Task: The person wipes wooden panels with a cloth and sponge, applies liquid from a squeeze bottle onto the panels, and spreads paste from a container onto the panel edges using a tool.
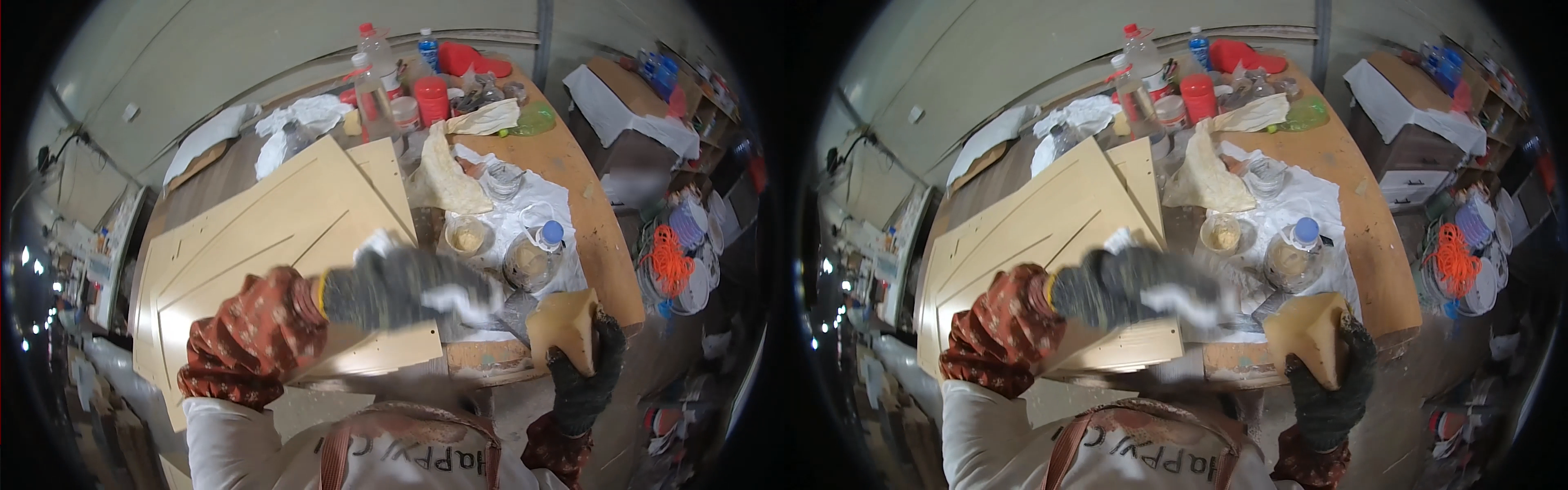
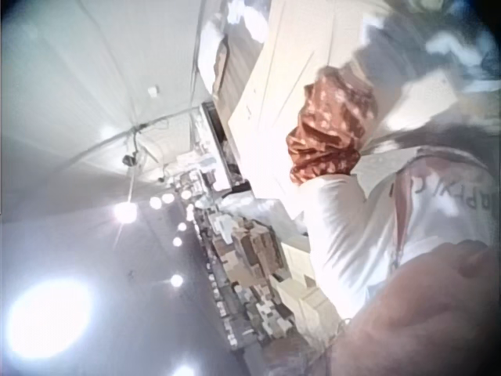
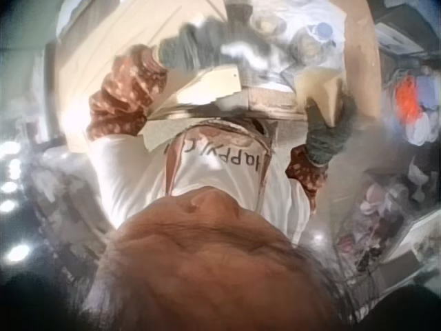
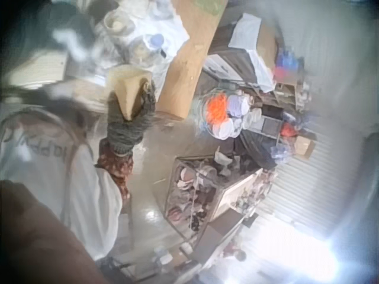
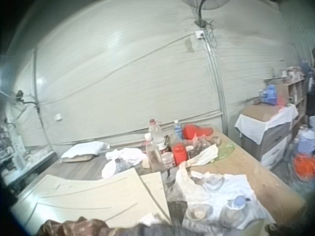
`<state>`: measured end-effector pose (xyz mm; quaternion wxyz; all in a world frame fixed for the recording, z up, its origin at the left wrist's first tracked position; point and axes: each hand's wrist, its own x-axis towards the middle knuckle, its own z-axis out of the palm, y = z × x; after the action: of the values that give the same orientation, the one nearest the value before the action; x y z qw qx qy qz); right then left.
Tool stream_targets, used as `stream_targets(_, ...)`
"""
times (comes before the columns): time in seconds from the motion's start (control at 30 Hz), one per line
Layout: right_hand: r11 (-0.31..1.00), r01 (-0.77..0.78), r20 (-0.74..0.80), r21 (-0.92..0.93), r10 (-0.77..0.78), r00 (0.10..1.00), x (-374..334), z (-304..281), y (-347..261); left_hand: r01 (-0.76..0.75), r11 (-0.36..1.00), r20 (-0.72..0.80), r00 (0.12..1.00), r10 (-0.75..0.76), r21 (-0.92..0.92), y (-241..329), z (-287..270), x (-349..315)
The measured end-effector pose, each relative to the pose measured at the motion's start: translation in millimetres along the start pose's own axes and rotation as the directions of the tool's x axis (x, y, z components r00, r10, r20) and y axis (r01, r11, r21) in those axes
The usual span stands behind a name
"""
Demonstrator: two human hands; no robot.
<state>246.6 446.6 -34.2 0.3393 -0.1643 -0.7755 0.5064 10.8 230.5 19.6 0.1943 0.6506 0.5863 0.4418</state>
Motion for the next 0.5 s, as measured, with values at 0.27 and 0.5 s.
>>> stream_targets(0.27,0.99,-0.019,0.102,0.14,0.005,0.995,18,7,9,0.235,0.936,-0.484,0.871,-0.084,0.262,8,5,-38)
stream_targets(0.5,0.973,0.039,0.101,0.226,-0.063,0.993,46,10,6,0.289,0.928,-0.474,0.867,-0.151,0.233,50,-16,-57)
